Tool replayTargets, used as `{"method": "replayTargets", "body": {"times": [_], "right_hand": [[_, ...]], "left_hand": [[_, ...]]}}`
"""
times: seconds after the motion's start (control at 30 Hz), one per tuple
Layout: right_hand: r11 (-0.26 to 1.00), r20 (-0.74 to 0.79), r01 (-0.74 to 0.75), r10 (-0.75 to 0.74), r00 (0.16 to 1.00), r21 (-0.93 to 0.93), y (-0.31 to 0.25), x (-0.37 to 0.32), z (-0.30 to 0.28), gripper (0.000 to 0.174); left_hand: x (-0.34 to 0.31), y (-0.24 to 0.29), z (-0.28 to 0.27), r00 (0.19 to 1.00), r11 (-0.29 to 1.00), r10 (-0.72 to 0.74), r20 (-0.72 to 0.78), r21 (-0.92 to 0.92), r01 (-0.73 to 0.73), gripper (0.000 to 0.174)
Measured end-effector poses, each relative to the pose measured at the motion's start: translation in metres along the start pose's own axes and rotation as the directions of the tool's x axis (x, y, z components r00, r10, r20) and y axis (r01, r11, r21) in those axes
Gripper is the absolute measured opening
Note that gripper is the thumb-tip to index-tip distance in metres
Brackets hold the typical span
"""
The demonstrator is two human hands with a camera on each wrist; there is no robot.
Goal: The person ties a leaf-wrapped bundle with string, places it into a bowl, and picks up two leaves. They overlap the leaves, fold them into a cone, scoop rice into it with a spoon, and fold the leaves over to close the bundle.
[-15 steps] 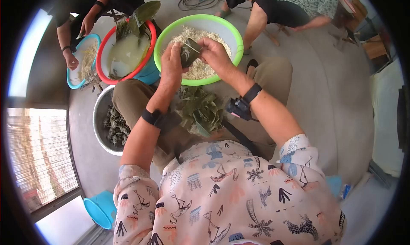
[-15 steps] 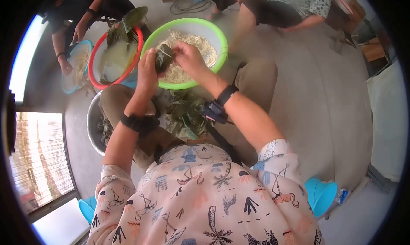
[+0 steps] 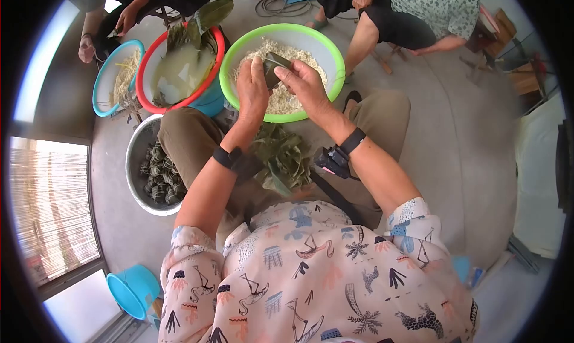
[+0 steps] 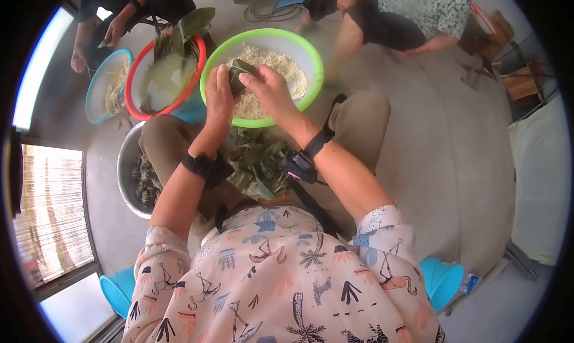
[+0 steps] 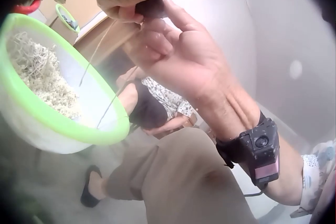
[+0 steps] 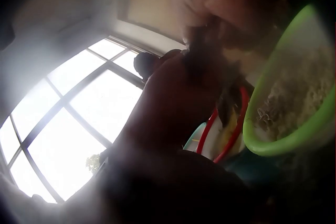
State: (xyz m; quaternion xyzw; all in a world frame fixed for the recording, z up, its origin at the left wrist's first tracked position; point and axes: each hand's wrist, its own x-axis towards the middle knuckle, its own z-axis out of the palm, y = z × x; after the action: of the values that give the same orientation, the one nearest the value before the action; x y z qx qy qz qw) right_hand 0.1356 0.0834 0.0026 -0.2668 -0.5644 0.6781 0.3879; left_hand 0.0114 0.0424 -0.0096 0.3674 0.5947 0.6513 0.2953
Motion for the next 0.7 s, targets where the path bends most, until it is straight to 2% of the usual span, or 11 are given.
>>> {"method": "replayTargets", "body": {"times": [0.03,0.1,0.13,0.23,0.27,0.37,0.43,0.53,0.6,0.63,0.7], "right_hand": [[1.000,0.008,0.007,-0.007,1.000,0.011,0.000,0.001,-0.003,0.023],[1.000,0.016,0.007,-0.008,1.000,0.026,0.003,0.001,-0.007,0.022],[1.000,0.004,-0.006,0.006,1.000,0.015,0.005,0.002,-0.009,0.021],[1.000,-0.024,0.002,-0.002,1.000,0.014,0.002,0.007,-0.012,0.019],[1.000,-0.043,0.009,-0.008,0.999,0.027,0.001,0.006,-0.012,0.019],[0.999,-0.018,0.003,-0.004,1.000,-0.043,0.009,0.008,-0.018,0.020],[0.999,-0.022,-0.025,0.024,0.999,-0.022,0.011,0.009,-0.016,0.020],[0.999,-0.025,-0.051,0.051,0.998,-0.004,0.021,0.005,-0.018,0.022],[0.916,-0.014,0.090,-0.104,0.994,-0.392,0.025,0.000,-0.017,0.019],[0.917,-0.012,0.092,-0.105,0.994,-0.389,0.019,-0.004,-0.017,0.019],[0.685,0.087,0.161,-0.141,0.986,-0.710,-0.003,-0.015,-0.018,0.021]], "left_hand": [[0.000,0.002,-0.002,1.000,1.000,-0.002,-0.001,-0.001,0.002,0.032],[0.002,0.010,-0.011,0.977,0.996,-0.033,0.211,-0.072,0.049,0.032],[0.000,0.014,-0.012,0.977,0.996,-0.034,0.211,-0.071,0.050,0.032],[-0.003,0.020,-0.020,0.936,0.993,-0.087,0.341,-0.040,0.107,0.052],[-0.003,0.020,-0.022,0.936,0.994,-0.087,0.341,-0.040,0.106,0.052],[-0.005,0.023,-0.027,0.897,0.950,-0.200,0.395,-0.145,0.276,0.050],[0.000,0.013,-0.029,0.862,0.846,-0.196,0.467,-0.364,0.389,0.050],[0.004,0.002,-0.028,0.898,0.808,-0.258,0.357,-0.430,0.403,0.047],[0.009,0.000,-0.033,0.917,0.847,-0.247,0.314,-0.390,0.362,0.048],[0.013,0.000,-0.036,0.934,0.883,-0.227,0.277,-0.345,0.318,0.049],[0.021,-0.007,-0.043,0.959,0.941,-0.172,0.225,-0.251,0.228,0.048]]}}
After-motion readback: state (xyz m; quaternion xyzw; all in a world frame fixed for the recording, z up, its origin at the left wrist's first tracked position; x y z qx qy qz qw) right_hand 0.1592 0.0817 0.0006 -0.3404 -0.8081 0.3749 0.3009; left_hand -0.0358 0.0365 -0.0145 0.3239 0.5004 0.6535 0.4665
